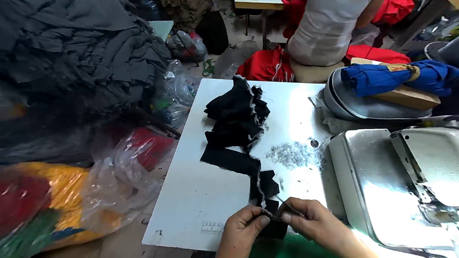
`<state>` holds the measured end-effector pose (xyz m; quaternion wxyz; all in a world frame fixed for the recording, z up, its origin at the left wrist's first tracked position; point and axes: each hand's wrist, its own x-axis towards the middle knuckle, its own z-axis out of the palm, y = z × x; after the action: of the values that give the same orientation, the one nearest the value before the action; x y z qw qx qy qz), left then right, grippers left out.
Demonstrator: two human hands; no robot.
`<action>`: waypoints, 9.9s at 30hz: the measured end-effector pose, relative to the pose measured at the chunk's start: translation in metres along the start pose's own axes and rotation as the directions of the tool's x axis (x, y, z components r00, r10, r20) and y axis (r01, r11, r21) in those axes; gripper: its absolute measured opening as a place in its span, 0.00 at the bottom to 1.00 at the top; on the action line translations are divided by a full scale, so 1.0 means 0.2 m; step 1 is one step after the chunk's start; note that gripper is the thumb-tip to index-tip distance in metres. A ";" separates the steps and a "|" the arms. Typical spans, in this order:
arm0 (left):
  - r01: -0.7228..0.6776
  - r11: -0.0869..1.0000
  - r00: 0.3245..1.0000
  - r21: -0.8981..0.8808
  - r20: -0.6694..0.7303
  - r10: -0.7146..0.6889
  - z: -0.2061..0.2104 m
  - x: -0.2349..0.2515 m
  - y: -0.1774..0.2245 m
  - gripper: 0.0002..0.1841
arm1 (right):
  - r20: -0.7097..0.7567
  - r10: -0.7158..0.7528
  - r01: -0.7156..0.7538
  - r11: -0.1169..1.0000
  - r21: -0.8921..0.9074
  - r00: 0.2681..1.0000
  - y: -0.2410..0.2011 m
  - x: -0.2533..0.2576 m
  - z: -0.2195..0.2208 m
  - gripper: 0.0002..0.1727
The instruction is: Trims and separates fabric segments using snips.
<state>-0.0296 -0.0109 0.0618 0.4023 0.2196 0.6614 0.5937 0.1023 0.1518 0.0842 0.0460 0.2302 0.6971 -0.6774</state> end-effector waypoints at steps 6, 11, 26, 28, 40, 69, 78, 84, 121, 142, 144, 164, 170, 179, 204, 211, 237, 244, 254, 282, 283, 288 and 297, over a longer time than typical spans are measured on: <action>-0.356 0.934 0.931 0.012 0.087 0.354 -0.07 -0.05 -0.11 0.12 | 0.239 -0.137 0.145 0.989 -0.018 0.961 0.08 -0.01 -0.03 0.40; -0.423 0.904 0.896 -0.054 0.120 0.427 -0.09 -0.03 -0.13 0.11 | 0.337 -0.096 0.128 0.989 -0.073 0.937 0.06 0.01 -0.04 0.34; -0.468 0.881 0.846 -0.062 0.257 0.468 -0.11 0.00 -0.14 0.14 | 0.313 -0.266 0.327 0.931 -0.161 0.912 0.03 0.04 0.02 0.26; -0.472 0.881 0.841 -0.029 0.284 0.460 -0.12 -0.01 -0.13 0.14 | 0.290 -0.319 0.376 0.911 -0.169 0.902 0.05 0.04 0.03 0.25; -0.497 0.862 0.817 0.096 0.385 0.428 -0.06 -0.07 -0.11 0.16 | -0.039 0.244 -0.244 0.921 -0.305 0.969 -0.10 0.14 -0.01 0.24; -0.228 0.974 0.973 0.001 -0.047 0.228 0.02 0.06 -0.08 0.10 | 0.081 -0.282 0.291 0.881 -0.373 0.956 0.00 0.05 0.02 0.14; -0.395 0.897 0.917 0.198 0.033 0.397 -0.07 0.10 -0.09 0.11 | 0.043 -0.110 0.117 0.967 -0.227 0.993 -0.04 0.03 -0.04 0.16; -0.310 0.946 0.949 0.094 -0.030 0.314 -0.07 0.13 -0.07 0.09 | -0.245 -0.068 0.037 0.991 -0.130 0.967 -0.01 -0.01 -0.08 0.14; -0.405 0.909 0.914 0.098 0.037 0.403 -0.10 0.15 -0.15 0.09 | -0.224 0.124 -0.066 0.967 0.247 0.967 0.04 -0.01 0.01 0.23; -0.596 0.803 0.733 0.014 0.417 0.537 -0.15 0.15 -0.16 0.19 | 0.302 -0.036 0.033 0.999 0.016 0.953 0.09 0.03 -0.05 0.26; -0.601 0.800 0.714 -0.006 0.445 0.540 -0.14 0.15 -0.17 0.19 | 0.276 -0.066 0.065 0.998 0.013 0.959 0.09 0.03 -0.04 0.24; -0.659 0.747 0.643 0.087 0.581 0.499 -0.09 0.10 -0.20 0.20 | 0.017 0.343 -0.285 0.806 -0.519 0.939 -0.08 0.27 -0.04 0.15; -0.531 0.847 0.764 -0.020 0.420 0.489 -0.13 0.09 -0.19 0.16 | -0.098 0.119 -0.122 0.992 -0.035 0.988 0.00 0.20 -0.08 0.05; -0.354 0.935 0.926 0.022 0.151 0.347 -0.05 0.14 -0.15 0.11 | -0.033 0.267 -0.245 0.919 0.309 0.963 0.04 0.14 -0.03 0.05; -0.377 0.862 0.925 0.338 0.085 0.370 -0.06 0.19 -0.16 0.14 | -0.059 0.044 -0.050 0.992 -0.119 0.997 0.00 0.07 -0.01 0.16; -0.305 0.949 0.952 0.081 0.028 0.304 -0.07 0.22 -0.14 0.09 | -0.455 -0.005 -0.031 0.997 -0.071 0.891 0.04 0.02 -0.06 0.12; -0.269 0.959 0.959 -0.083 0.067 0.275 -0.05 0.24 -0.14 0.09 | -0.093 0.225 -0.172 0.905 0.388 0.970 0.05 0.01 0.00 0.16; -0.294 0.955 0.951 -0.034 0.090 0.296 -0.07 0.24 -0.16 0.10 | -0.368 0.202 -0.001 0.877 0.481 0.908 0.06 0.00 0.00 0.17; -0.390 0.920 0.911 0.048 0.169 0.377 -0.12 0.20 -0.19 0.09 | -0.068 0.264 -0.233 0.927 0.293 0.962 0.11 0.04 -0.02 0.24; -0.523 0.852 0.755 0.006 0.468 0.460 -0.19 0.22 -0.17 0.15 | 0.212 0.115 -0.118 0.993 0.001 0.971 0.14 0.00 -0.14 0.24; -0.523 0.852 0.750 0.005 0.477 0.457 -0.18 0.22 -0.18 0.15 | 0.223 0.112 -0.112 0.994 -0.012 0.968 0.14 0.00 -0.12 0.24; -0.524 0.852 0.747 0.013 0.488 0.452 -0.16 0.21 -0.17 0.16 | 0.279 0.064 -0.047 0.997 -0.067 0.958 0.11 0.03 -0.08 0.25; -0.504 0.863 0.737 0.022 0.532 0.417 -0.15 0.20 -0.19 0.17 | 0.192 -0.157 0.172 0.983 -0.065 0.969 0.12 0.02 -0.05 0.23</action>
<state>-0.0690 -0.0050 0.0135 0.3828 0.5581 0.5021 0.5384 0.1098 0.1610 0.0616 0.0637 0.1051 0.7334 -0.6686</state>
